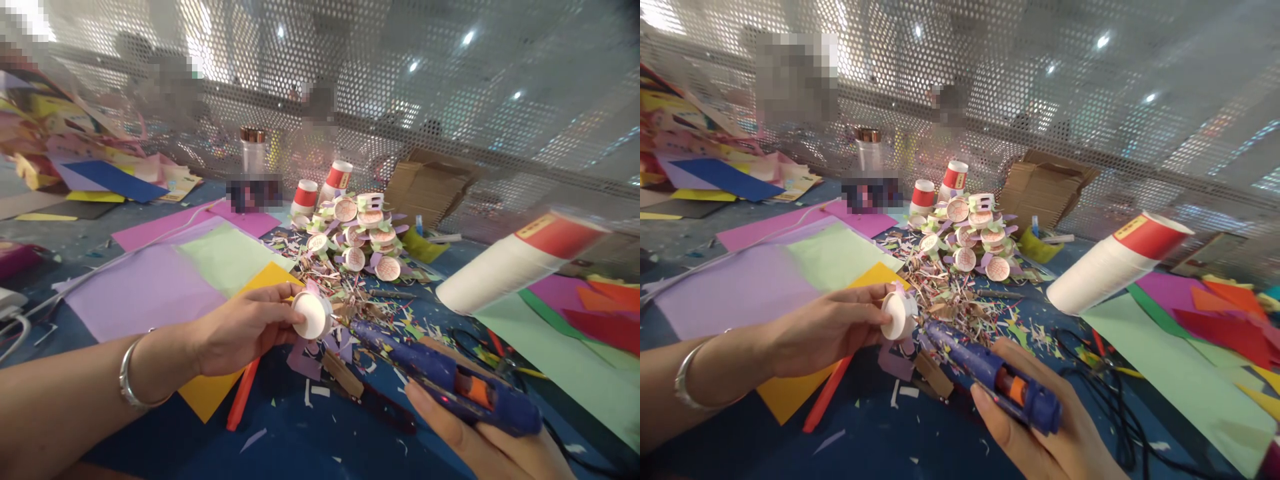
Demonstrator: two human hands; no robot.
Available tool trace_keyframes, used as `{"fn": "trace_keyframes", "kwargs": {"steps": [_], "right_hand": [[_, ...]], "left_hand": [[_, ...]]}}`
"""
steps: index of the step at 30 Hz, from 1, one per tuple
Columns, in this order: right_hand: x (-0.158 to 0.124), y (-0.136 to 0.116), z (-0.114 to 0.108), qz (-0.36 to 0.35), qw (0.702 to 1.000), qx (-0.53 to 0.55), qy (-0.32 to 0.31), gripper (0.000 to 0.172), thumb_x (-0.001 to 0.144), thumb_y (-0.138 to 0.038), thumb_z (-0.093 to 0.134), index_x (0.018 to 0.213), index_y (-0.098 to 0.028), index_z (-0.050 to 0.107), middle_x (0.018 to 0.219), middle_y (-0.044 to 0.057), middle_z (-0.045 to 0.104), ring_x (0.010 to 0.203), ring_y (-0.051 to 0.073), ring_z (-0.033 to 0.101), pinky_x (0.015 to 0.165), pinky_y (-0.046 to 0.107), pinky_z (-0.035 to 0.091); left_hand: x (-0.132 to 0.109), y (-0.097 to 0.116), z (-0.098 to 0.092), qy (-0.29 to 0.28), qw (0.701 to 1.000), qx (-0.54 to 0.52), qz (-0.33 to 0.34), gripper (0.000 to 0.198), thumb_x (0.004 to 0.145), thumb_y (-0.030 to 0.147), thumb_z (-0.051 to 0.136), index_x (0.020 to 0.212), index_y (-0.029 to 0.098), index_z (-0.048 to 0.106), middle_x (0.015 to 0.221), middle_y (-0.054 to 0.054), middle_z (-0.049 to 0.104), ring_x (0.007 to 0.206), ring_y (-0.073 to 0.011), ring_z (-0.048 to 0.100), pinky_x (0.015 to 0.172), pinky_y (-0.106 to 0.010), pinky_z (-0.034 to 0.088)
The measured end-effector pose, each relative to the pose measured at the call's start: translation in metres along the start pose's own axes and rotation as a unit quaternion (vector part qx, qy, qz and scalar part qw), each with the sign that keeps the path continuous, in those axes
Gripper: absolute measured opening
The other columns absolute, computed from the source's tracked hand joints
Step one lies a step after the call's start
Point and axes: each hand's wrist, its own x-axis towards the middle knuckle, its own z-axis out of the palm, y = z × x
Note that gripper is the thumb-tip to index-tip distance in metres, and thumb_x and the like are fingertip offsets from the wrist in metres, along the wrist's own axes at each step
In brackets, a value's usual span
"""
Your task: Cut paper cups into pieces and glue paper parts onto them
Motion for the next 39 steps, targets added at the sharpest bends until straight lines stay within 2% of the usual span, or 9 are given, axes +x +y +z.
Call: {"fn": "trace_keyframes", "kwargs": {"steps": [4,10,13,17,19,24,27,34,39], "right_hand": [[0.000,-0.008,0.000,0.019,0.999,-0.002,0.037,0.054,0.090,-0.031,0.065,0.143,-0.029,0.056,0.144,0.004,0.062,0.120,0.027,0.068,0.101,0.031,0.057],[0.003,-0.018,0.003,0.034,0.997,0.000,0.068,0.055,0.087,-0.030,0.068,0.141,-0.031,0.057,0.140,0.003,0.064,0.117,0.028,0.069,0.100,0.032,0.058],[0.004,-0.021,0.005,0.007,0.997,0.006,0.076,0.053,0.090,-0.029,0.065,0.142,-0.033,0.056,0.139,0.001,0.064,0.119,0.025,0.068,0.104,0.030,0.055],[0.005,-0.016,0.004,-0.050,0.996,0.002,0.072,0.048,0.094,-0.027,0.061,0.142,-0.032,0.057,0.142,0.002,0.062,0.123,0.024,0.066,0.107,0.031,0.053],[0.005,-0.012,0.002,-0.065,0.997,-0.008,0.051,0.047,0.095,-0.027,0.061,0.142,-0.032,0.057,0.145,0.002,0.059,0.123,0.024,0.066,0.105,0.030,0.054],[0.003,-0.004,-0.001,-0.060,0.998,-0.025,0.022,0.062,0.088,-0.027,0.071,0.146,-0.030,0.050,0.147,0.003,0.056,0.123,0.024,0.066,0.105,0.028,0.054],[0.002,-0.004,0.002,-0.070,0.997,-0.034,0.019,0.058,0.087,-0.027,0.071,0.143,-0.030,0.053,0.149,0.003,0.054,0.125,0.024,0.065,0.106,0.028,0.052],[0.001,-0.012,0.007,-0.036,0.997,-0.006,0.065,0.055,0.088,-0.030,0.068,0.141,-0.032,0.055,0.142,0.003,0.060,0.122,0.025,0.066,0.104,0.031,0.055],[0.000,-0.011,0.006,-0.030,0.998,-0.007,0.056,0.055,0.088,-0.028,0.068,0.141,-0.032,0.055,0.142,0.003,0.060,0.124,0.025,0.065,0.105,0.032,0.055]], "left_hand": [[0.000,0.002,0.001,0.006,1.000,0.000,-0.015,0.011,0.086,0.006,0.059,0.096,0.010,0.063,0.092,-0.008,0.065,0.078,-0.0128,0.060,0.070,-0.021,0.050],[0.000,0.005,0.000,0.013,0.998,-0.040,-0.039,0.018,0.090,0.006,0.056,0.105,0.008,0.064,0.099,-0.013,0.069,0.085,-0.0159,0.069,0.076,-0.020,0.054],[-0.001,0.004,0.000,0.009,0.998,-0.051,-0.039,0.017,0.088,0.004,0.054,0.102,0.008,0.064,0.095,-0.012,0.070,0.083,-0.0167,0.070,0.073,-0.021,0.054],[-0.001,0.003,-0.001,-0.001,0.998,-0.059,-0.034,0.014,0.086,0.004,0.055,0.097,0.008,0.063,0.095,-0.014,0.070,0.083,-0.0178,0.071,0.071,-0.022,0.054],[-0.001,0.002,-0.001,-0.010,0.998,-0.057,-0.032,0.013,0.086,0.004,0.056,0.095,0.009,0.063,0.094,-0.014,0.070,0.083,-0.0192,0.071,0.070,-0.023,0.054],[0.000,0.003,0.000,-0.017,0.998,-0.054,-0.034,0.013,0.085,0.005,0.057,0.095,0.010,0.062,0.093,-0.013,0.070,0.084,-0.0198,0.071,0.072,-0.025,0.054],[-0.001,0.003,-0.001,-0.014,0.998,-0.052,-0.041,0.014,0.084,0.005,0.058,0.097,0.010,0.062,0.090,-0.011,0.070,0.084,-0.0185,0.072,0.075,-0.023,0.054],[-0.001,0.002,-0.003,-0.027,0.998,-0.045,-0.038,0.014,0.083,0.006,0.060,0.095,0.011,0.062,0.087,-0.009,0.069,0.082,-0.0183,0.072,0.074,-0.024,0.054],[-0.001,0.002,-0.001,-0.034,0.998,-0.032,-0.031,0.012,0.084,0.006,0.059,0.094,0.011,0.061,0.086,-0.008,0.069,0.084,-0.0187,0.072,0.074,-0.024,0.054]]}}
